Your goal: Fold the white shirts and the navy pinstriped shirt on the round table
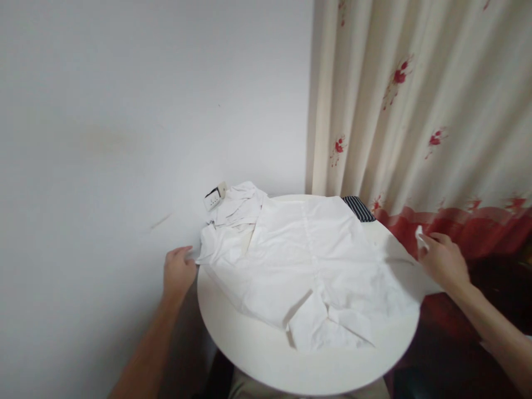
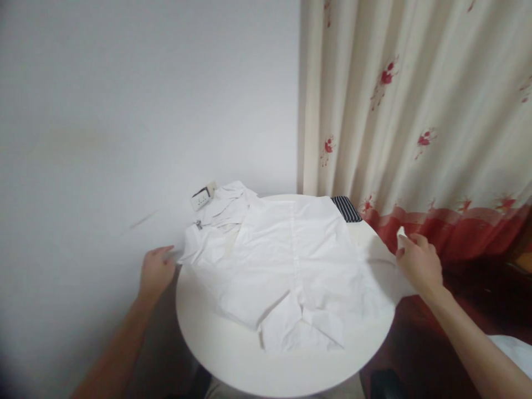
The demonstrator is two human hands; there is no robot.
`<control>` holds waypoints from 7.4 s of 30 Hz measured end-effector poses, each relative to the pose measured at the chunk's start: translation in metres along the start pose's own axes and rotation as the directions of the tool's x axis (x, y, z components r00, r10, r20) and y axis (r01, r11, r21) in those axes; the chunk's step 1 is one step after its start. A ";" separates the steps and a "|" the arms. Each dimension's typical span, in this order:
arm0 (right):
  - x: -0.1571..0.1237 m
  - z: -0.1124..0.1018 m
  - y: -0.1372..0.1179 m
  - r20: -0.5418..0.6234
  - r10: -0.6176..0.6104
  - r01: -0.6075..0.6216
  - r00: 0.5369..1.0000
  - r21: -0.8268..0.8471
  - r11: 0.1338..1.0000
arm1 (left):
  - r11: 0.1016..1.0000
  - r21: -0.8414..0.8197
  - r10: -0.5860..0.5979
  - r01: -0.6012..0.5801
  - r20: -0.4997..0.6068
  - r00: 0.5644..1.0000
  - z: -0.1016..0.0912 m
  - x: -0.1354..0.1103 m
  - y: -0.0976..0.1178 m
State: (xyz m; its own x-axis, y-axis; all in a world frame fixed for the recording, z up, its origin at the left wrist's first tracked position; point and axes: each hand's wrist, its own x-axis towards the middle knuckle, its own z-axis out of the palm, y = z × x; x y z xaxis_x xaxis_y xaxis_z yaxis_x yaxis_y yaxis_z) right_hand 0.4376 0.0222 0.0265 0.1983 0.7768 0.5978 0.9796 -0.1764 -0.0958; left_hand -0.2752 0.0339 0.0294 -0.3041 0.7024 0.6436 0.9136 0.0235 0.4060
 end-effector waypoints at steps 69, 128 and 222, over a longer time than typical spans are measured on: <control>-0.165 -0.048 -0.095 -0.192 -0.631 0.597 0.752 0.604 0.527 | 0.651 -0.572 0.743 -0.499 0.345 0.574 -0.041 -0.191 0.191; -0.166 -0.066 -0.055 0.072 -0.671 0.406 0.738 0.748 0.526 | 0.662 -0.638 0.740 -0.395 0.639 0.209 -0.082 -0.157 0.168; 0.037 0.109 -0.158 0.340 -0.301 0.297 0.891 0.064 0.953 | 0.921 0.154 0.175 -0.357 0.656 0.734 0.218 0.020 0.201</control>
State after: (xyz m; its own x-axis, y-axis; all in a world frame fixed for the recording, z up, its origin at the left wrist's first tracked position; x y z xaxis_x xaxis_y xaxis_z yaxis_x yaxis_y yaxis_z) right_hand 0.2938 0.1450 -0.0226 -0.1077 0.9506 0.2911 0.9942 0.1017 0.0355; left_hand -0.0391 0.2078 -0.0179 0.1138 0.9865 0.1178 0.9918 -0.1197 0.0446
